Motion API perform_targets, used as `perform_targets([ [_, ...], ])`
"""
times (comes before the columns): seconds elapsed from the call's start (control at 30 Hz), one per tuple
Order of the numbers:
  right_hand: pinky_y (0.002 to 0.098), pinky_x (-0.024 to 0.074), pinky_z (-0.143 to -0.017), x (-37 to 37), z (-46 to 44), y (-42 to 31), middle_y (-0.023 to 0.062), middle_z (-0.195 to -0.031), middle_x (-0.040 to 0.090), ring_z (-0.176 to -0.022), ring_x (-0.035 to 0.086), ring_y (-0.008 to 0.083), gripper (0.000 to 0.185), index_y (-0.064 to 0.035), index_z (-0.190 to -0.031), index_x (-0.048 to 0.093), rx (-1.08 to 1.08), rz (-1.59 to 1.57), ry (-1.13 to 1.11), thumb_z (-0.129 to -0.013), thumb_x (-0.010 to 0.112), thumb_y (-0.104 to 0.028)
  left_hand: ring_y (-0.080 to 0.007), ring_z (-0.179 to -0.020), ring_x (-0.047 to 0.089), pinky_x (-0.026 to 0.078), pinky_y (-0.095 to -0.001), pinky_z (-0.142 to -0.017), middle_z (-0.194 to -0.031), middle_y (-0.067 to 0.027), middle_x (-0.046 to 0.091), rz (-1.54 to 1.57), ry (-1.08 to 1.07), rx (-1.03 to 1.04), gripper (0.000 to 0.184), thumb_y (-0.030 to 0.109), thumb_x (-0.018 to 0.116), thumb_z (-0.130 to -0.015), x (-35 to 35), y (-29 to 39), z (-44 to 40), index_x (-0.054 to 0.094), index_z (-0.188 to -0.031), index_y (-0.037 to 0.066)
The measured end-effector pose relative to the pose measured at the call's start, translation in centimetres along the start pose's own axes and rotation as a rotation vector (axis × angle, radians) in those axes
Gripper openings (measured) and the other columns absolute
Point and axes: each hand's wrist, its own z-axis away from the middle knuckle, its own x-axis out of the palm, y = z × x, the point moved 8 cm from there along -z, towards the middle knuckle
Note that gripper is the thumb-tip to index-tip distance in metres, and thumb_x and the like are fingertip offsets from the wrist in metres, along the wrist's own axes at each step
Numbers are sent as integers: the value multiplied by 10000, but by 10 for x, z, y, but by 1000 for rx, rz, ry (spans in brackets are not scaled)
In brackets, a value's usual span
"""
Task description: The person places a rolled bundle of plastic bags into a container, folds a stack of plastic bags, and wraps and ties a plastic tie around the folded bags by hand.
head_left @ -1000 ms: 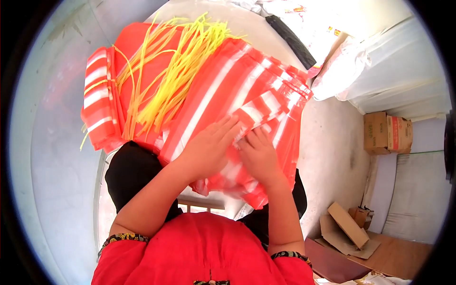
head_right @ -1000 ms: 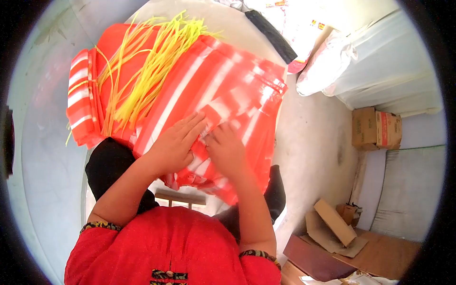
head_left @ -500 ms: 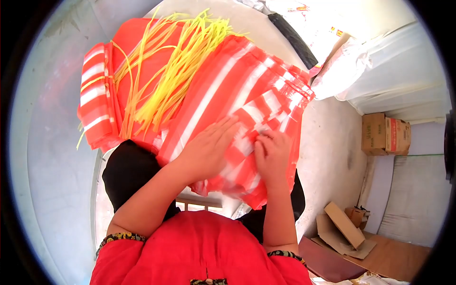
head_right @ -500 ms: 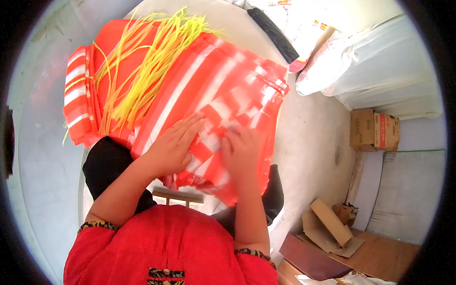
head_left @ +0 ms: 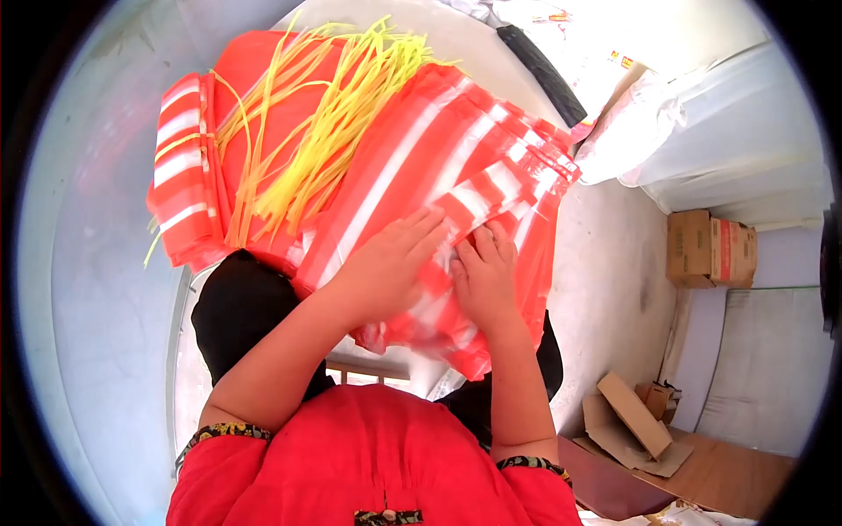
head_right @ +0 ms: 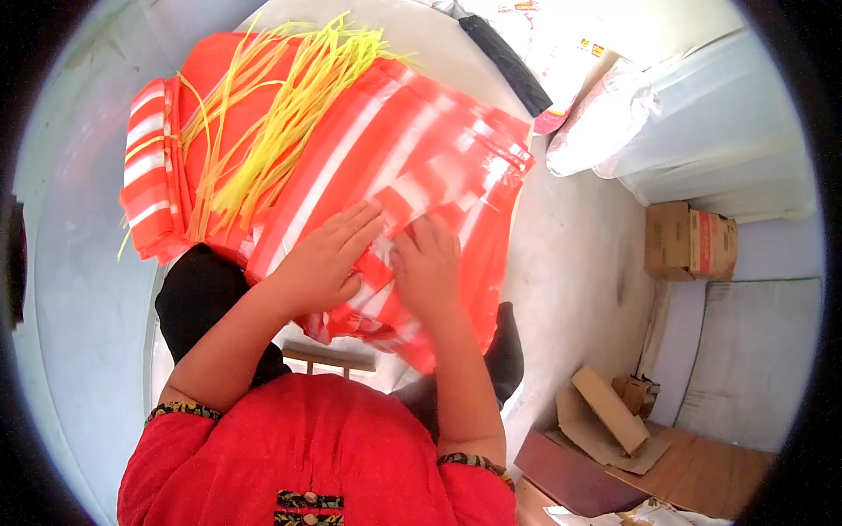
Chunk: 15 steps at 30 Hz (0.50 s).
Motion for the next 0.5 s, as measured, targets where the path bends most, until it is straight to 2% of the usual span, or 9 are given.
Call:
perform_targets([
  [0.13, 572, 342, -1169, 9, -9, 4, 174, -1383, 611, -1369, 487, 385, 337, -14, -1184, 698, -134, -91, -106, -858, 700, -103, -358, -1553, 327, 297, -487, -1262, -1643, -221, 375, -72, -45, 23, 768, 62, 633, -781, 10, -3, 0, 446, -1520, -31],
  [0.37, 577, 214, -1243, 27, -48, 58, 167, -1452, 591, -1398, 460, 407, 371, -17, -1270, 673, -2, 217, -330, -920, 593, -110, -304, -1584, 281, 261, -492, -1271, -1676, -151, 362, -214, -189, 8, 752, 135, 646, -831, 24, -6, 2, 454, -1551, 30],
  [0.5, 554, 211, -1259, 11, -69, 81, 191, -1541, 520, -1453, 418, 404, 402, -9, -1333, 641, 123, 193, -157, -948, 564, -97, -300, -1587, 275, 256, -491, -1273, -1680, -145, 355, -222, -187, 1, 737, 135, 640, -843, 25, -9, 4, 452, -1550, 37],
])
